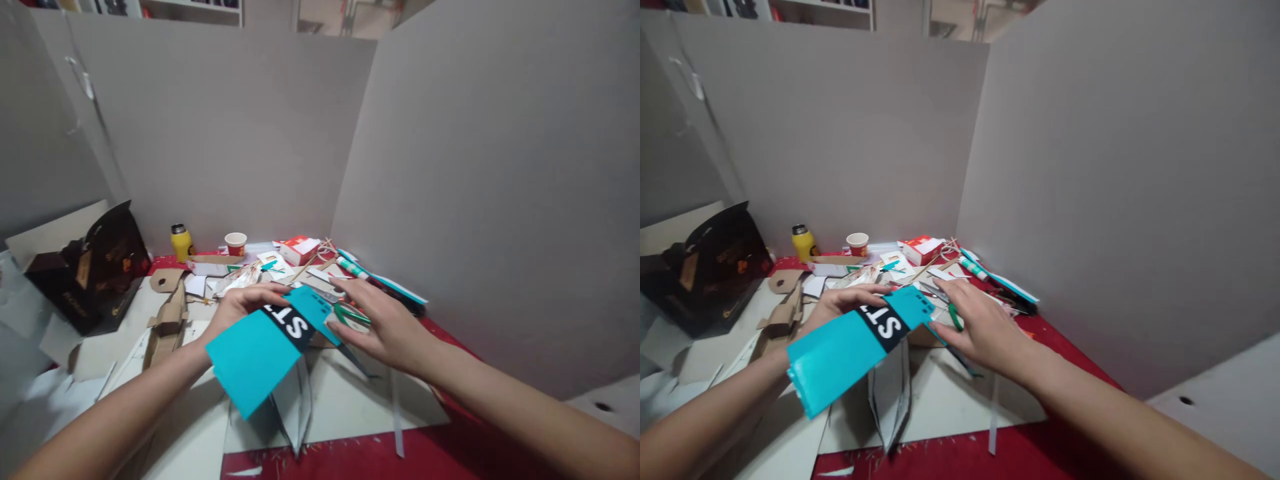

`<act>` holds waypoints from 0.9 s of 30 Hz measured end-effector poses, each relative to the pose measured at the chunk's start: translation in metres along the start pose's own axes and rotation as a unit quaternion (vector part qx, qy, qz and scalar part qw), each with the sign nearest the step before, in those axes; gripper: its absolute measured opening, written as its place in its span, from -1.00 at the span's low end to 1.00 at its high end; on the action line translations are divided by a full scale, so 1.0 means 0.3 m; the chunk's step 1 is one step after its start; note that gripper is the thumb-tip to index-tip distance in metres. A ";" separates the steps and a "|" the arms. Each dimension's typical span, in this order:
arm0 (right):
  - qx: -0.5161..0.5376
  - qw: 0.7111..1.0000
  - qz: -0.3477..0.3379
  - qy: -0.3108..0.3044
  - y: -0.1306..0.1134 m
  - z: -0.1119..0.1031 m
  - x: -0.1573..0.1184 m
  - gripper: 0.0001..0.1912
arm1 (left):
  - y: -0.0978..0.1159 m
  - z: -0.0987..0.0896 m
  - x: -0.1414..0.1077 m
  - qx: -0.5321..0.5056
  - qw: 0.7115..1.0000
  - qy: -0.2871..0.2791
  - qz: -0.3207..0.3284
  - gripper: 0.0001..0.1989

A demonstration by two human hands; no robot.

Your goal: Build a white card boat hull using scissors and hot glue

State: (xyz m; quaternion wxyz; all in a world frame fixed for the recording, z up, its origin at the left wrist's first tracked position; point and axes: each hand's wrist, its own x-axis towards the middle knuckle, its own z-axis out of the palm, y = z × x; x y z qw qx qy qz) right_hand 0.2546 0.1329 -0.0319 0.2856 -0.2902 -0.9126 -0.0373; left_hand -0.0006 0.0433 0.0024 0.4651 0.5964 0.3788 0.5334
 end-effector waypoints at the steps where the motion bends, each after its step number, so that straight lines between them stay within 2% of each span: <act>1: -0.008 0.999 -0.038 0.012 -0.033 -0.008 0.005 -0.37 | -0.005 0.014 0.002 -0.006 1.000 -0.005 -0.003 -0.75; 4: -0.071 0.991 -0.108 0.039 -0.090 -0.010 0.026 -0.56 | -0.016 0.048 0.004 -0.023 0.999 -0.016 -0.021 -0.84; 6: -0.112 0.982 -0.140 0.054 -0.091 -0.002 0.039 -0.67 | -0.016 0.051 0.002 -0.036 0.999 -0.008 -0.038 -0.77; 8: -0.146 0.975 -0.154 0.065 -0.072 0.005 0.047 -0.68 | -0.011 0.037 -0.005 -0.048 0.996 0.015 -0.069 -0.67; 10: -0.182 0.969 -0.151 0.068 -0.046 0.006 0.049 -0.65 | -0.003 0.015 -0.016 -0.057 0.991 0.027 -0.117 -0.67; 12: -0.207 0.967 -0.136 0.059 -0.023 0.004 0.048 -0.65 | 0.006 -0.002 -0.030 -0.063 0.982 0.002 -0.176 -0.59; 14: -0.199 0.973 -0.110 0.032 -0.016 -0.001 0.045 -0.65 | 0.016 -0.010 -0.042 -0.066 0.970 -0.054 -0.228 -0.62; 17: -0.122 0.991 -0.051 0.004 -0.043 -0.016 0.045 -0.60 | 0.028 -0.022 -0.045 -0.054 0.953 -0.130 -0.267 -0.77; 19: -0.022 1.000 -0.013 0.009 -0.084 -0.027 0.048 -0.58 | 0.029 -0.039 -0.034 -0.034 0.949 -0.166 -0.265 -0.79; 21: 0.108 0.994 0.019 0.016 -0.134 -0.035 0.051 -0.63 | 0.023 -0.060 -0.013 -0.009 0.946 -0.203 -0.252 -0.82; 24: 0.297 0.951 0.087 -0.014 -0.204 -0.038 0.053 -0.69 | 0.002 -0.083 0.025 0.014 0.944 -0.240 -0.226 -0.83; 27: 0.412 0.897 0.153 -0.049 -0.242 -0.031 0.048 -0.71 | -0.024 -0.091 0.057 0.050 0.943 -0.260 -0.200 -0.82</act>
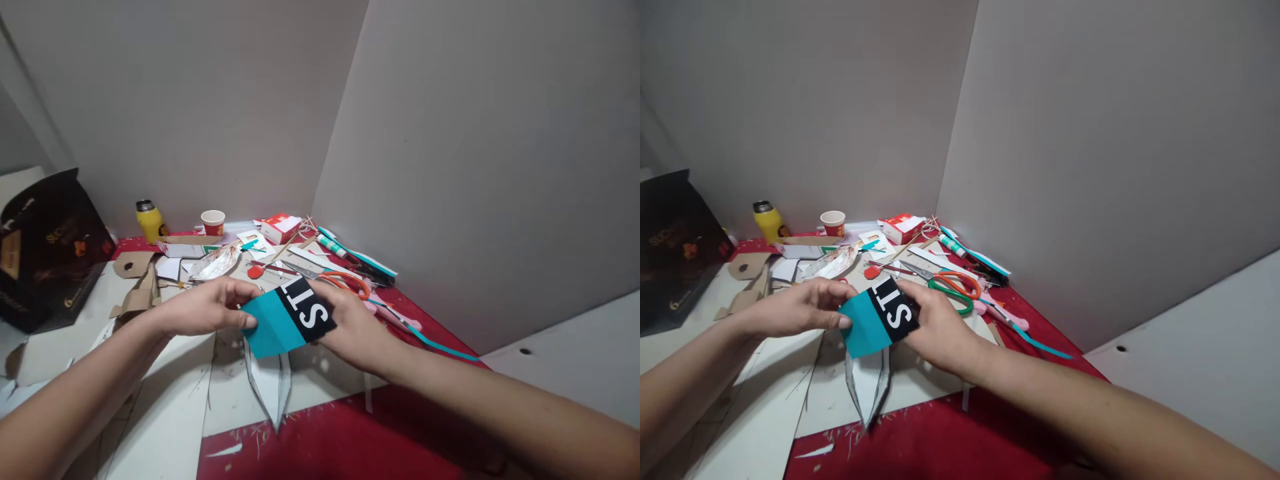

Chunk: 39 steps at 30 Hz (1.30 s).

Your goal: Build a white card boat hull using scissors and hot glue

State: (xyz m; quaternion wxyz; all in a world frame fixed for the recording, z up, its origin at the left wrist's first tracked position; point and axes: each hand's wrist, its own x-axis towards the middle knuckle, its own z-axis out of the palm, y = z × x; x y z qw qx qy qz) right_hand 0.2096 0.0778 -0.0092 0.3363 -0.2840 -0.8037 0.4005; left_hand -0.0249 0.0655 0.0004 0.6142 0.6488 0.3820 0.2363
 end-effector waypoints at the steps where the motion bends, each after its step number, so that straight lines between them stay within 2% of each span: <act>1: 0.016 1.000 0.018 -0.002 0.000 0.007 -0.003 -0.71 | -0.004 -0.004 0.009 0.016 1.000 -0.001 0.001 -0.83; 3: 0.021 0.999 0.044 0.001 0.002 0.016 -0.007 -0.69 | -0.012 -0.009 0.026 0.034 0.999 0.000 0.000 -0.85; 7: 0.023 0.998 0.065 0.005 0.000 0.030 -0.004 -0.53 | -0.027 -0.007 0.051 0.012 1.000 0.021 -0.008 -0.86; 13: 0.035 0.993 0.112 -0.025 0.004 0.058 0.009 -0.72 | -0.049 0.016 0.069 -0.065 0.995 0.072 -0.004 -0.92; 15: 0.005 0.994 0.103 -0.022 0.012 0.071 0.007 -0.72 | -0.057 0.021 0.071 -0.085 0.993 0.084 -0.001 -0.89; 20: -0.044 0.997 0.056 -0.032 0.048 0.100 -0.005 -0.68 | -0.085 0.025 0.074 -0.088 0.991 0.097 -0.004 -0.63; 24: -0.112 0.992 0.044 -0.031 0.079 0.104 -0.014 -0.66 | -0.098 0.027 0.079 -0.078 0.990 0.114 -0.010 -0.57; 31: -0.172 0.984 0.017 -0.041 0.115 0.090 -0.013 -0.68 | -0.105 0.032 0.089 -0.060 0.988 0.137 -0.026 -0.56; 39: -0.162 0.985 0.012 -0.057 0.154 0.088 -0.006 -0.69 | -0.128 0.024 0.096 -0.056 0.987 0.152 -0.021 -0.65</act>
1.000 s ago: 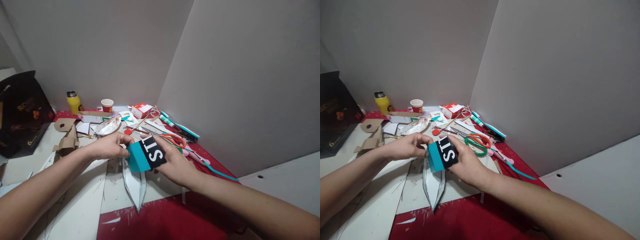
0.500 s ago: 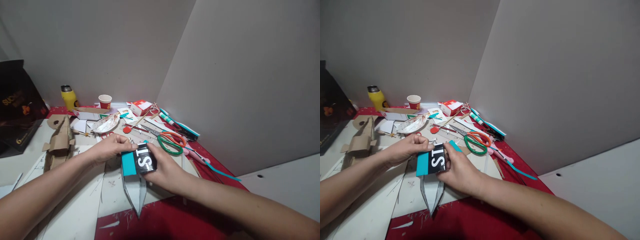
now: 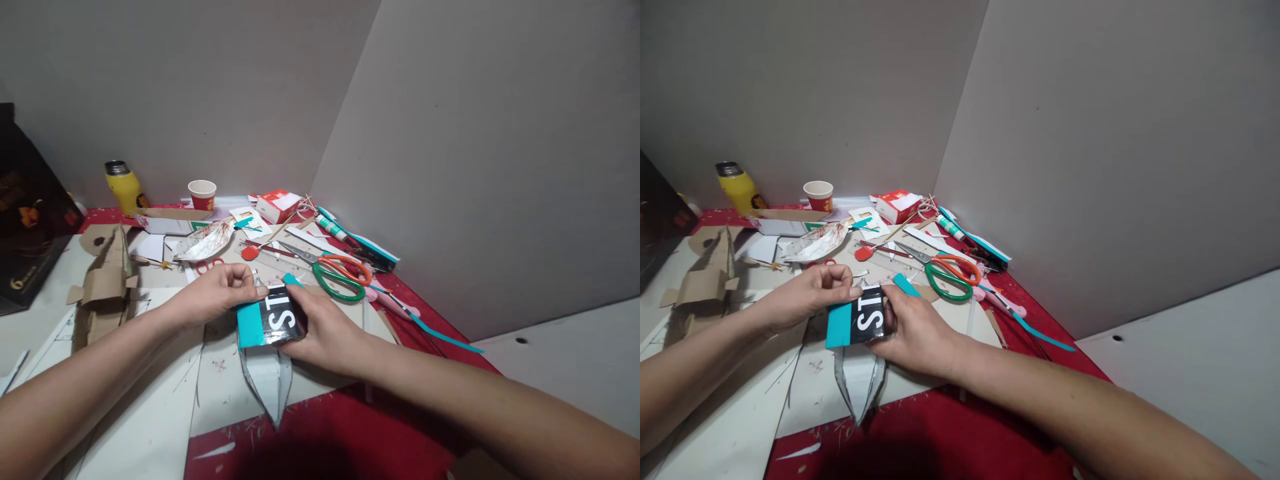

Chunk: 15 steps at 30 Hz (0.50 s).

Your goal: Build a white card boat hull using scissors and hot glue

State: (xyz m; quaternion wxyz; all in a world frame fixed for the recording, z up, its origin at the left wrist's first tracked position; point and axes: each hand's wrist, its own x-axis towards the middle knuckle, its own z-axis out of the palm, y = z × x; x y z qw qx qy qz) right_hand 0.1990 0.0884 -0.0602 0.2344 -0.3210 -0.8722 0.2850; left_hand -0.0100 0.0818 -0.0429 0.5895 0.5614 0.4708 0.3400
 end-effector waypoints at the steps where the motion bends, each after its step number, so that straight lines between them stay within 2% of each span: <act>1: -0.001 1.000 0.001 -0.004 0.001 0.000 0.000 -0.69 | 0.001 -0.001 -0.001 -0.003 1.000 -0.005 -0.003 -0.67; 9: -0.056 0.998 -0.005 -0.021 0.008 -0.002 0.000 -0.66 | 0.009 -0.004 -0.010 -0.045 0.997 -0.057 -0.014 -0.73; 15: -0.063 0.997 0.004 -0.037 -0.001 0.001 0.000 -0.68 | -0.007 -0.001 -0.007 -0.069 0.997 -0.038 0.001 -0.73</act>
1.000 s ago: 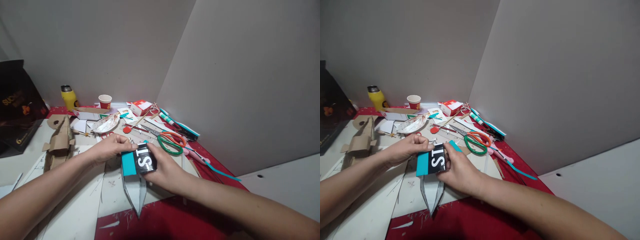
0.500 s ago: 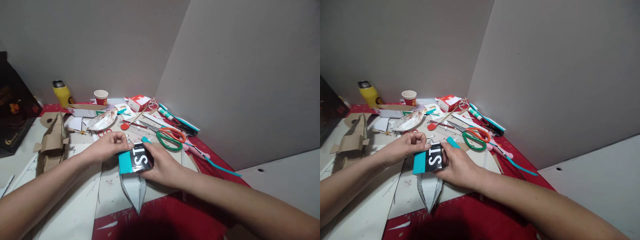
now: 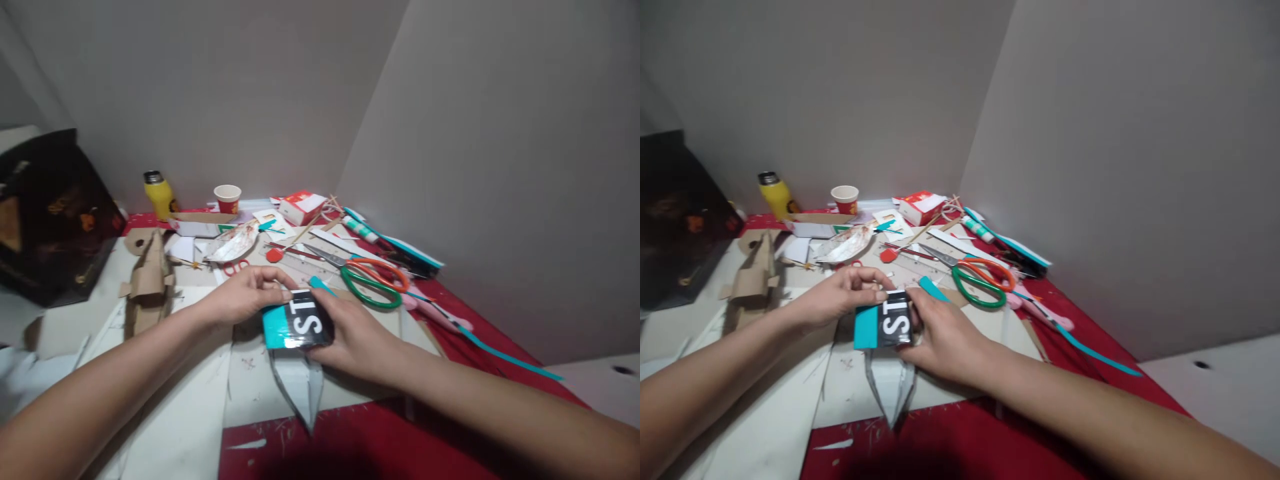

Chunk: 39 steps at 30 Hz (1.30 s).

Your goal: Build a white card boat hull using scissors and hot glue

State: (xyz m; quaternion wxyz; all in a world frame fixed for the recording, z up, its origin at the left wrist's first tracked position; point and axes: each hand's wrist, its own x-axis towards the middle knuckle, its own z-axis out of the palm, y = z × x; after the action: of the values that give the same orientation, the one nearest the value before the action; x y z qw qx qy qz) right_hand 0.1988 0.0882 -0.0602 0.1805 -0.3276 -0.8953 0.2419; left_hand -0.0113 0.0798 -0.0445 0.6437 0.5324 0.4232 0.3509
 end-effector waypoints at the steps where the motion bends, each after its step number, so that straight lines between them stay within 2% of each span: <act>1: -0.004 1.000 0.000 0.002 0.000 0.002 -0.001 -0.69 | -0.003 0.001 -0.001 -0.005 1.000 0.004 0.003 -0.73; 3: -0.009 1.000 -0.001 0.005 0.003 0.004 -0.004 -0.71 | -0.008 0.004 -0.002 -0.018 1.000 0.010 0.004 -0.75; 5: -0.006 1.000 -0.002 -0.006 0.007 -0.001 -0.008 -0.64 | -0.010 0.007 -0.002 -0.034 0.999 0.017 0.008 -0.77; 9: 0.000 1.000 -0.004 -0.009 0.004 -0.035 -0.014 -0.17 | -0.007 0.013 -0.003 -0.054 0.998 0.024 0.012 -0.78; 11: 0.017 1.000 0.002 -0.008 -0.006 -0.054 -0.012 -0.05 | -0.007 0.014 -0.003 -0.056 0.998 0.026 0.009 -0.76; 18: 0.114 0.993 0.024 -0.017 -0.029 -0.079 0.010 -0.20 | 0.001 0.016 -0.015 -0.042 0.998 0.054 0.012 -0.71; 23: 0.197 0.979 0.040 -0.010 -0.029 -0.115 0.023 -0.16 | 0.043 0.008 -0.035 -0.022 0.996 0.075 0.031 -0.75; 27: 0.266 0.963 0.050 0.012 -0.030 -0.154 0.035 -0.20 | 0.081 -0.008 -0.057 -0.002 0.996 0.075 0.049 -0.74; 30: 0.309 0.949 0.050 0.027 -0.025 -0.171 0.040 -0.27 | 0.114 -0.013 -0.079 0.043 0.993 0.089 0.070 -0.66; 32: 0.350 0.933 0.067 0.049 -0.017 -0.176 0.039 -0.36 | 0.137 -0.012 -0.092 0.086 0.988 0.100 0.084 -0.59; 34: 0.416 0.900 0.106 0.082 -0.008 -0.179 0.035 -0.45 | 0.151 -0.010 -0.097 0.104 0.984 0.109 0.096 -0.58; 38: 0.555 0.789 0.206 0.163 -0.008 -0.179 0.024 -0.70 | 0.128 -0.009 -0.076 0.001 0.986 0.134 0.097 -0.57; 39: 0.565 0.775 0.230 0.164 -0.014 -0.177 0.021 -0.70 | 0.113 -0.007 -0.069 -0.010 0.985 0.147 0.094 -0.57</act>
State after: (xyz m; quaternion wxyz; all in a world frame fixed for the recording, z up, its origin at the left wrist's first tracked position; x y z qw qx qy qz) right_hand 0.2179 0.1064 -0.0134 0.4162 -0.3976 -0.4521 0.6814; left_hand -0.0213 0.0682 -0.0078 0.5437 0.5060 0.4575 0.4889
